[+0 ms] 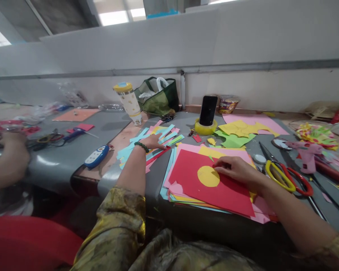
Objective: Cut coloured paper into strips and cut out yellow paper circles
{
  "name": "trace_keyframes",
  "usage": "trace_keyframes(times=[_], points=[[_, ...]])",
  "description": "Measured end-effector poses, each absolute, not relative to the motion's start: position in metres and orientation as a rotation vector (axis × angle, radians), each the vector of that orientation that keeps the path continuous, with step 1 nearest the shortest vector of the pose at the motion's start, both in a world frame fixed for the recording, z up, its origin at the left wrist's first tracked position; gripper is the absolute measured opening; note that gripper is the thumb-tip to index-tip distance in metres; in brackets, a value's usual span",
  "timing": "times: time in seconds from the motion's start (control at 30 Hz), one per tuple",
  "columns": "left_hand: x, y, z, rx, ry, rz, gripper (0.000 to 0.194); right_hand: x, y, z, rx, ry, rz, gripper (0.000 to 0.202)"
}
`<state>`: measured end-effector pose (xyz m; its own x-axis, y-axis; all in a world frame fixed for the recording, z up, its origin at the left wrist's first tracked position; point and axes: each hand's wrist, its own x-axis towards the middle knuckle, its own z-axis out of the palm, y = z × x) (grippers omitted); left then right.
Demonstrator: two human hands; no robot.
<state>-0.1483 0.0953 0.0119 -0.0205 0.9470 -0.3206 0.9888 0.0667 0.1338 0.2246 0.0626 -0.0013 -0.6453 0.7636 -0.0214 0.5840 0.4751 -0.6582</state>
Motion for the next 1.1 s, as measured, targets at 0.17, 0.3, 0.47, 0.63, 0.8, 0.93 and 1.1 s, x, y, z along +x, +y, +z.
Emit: trace_keyframes(times=[0.17, 0.3, 0.47, 0.63, 0.8, 0.93, 1.1], points=[[-0.154, 0.098, 0.017, 1.958, 2.129, -0.105, 0.076, 0.226, 0.063, -0.005, -1.149, -2.407, 0.956, 0.039], [-0.153, 0.101, 0.015, 1.994, 2.174, -0.051, 0.057, 0.227, 0.063, -0.004, -1.154, -2.389, 0.945, 0.036], [-0.149, 0.104, 0.008, 2.008, 2.166, -0.088, 0.047, 0.228, 0.064, -0.001, -1.097, -2.325, 0.885, 0.040], [-0.151, 0.105, 0.007, 2.013, 2.190, -0.119, 0.044, 0.229, 0.066, 0.000, -1.093, -2.198, 0.792, 0.044], [-0.152, 0.106, 0.007, 2.020, 2.188, -0.130, 0.042, 0.230, 0.065, 0.001, -1.186, -2.073, 0.760, 0.045], [-0.152, 0.107, 0.006, 2.022, 2.190, -0.114, 0.041, 0.232, 0.070, -0.005, -1.234, -1.989, 0.702, 0.046], [-0.152, 0.105, 0.007, 2.010, 2.203, -0.086, 0.043, 0.232, 0.071, -0.008, -1.248, -1.991, 0.746, 0.046]])
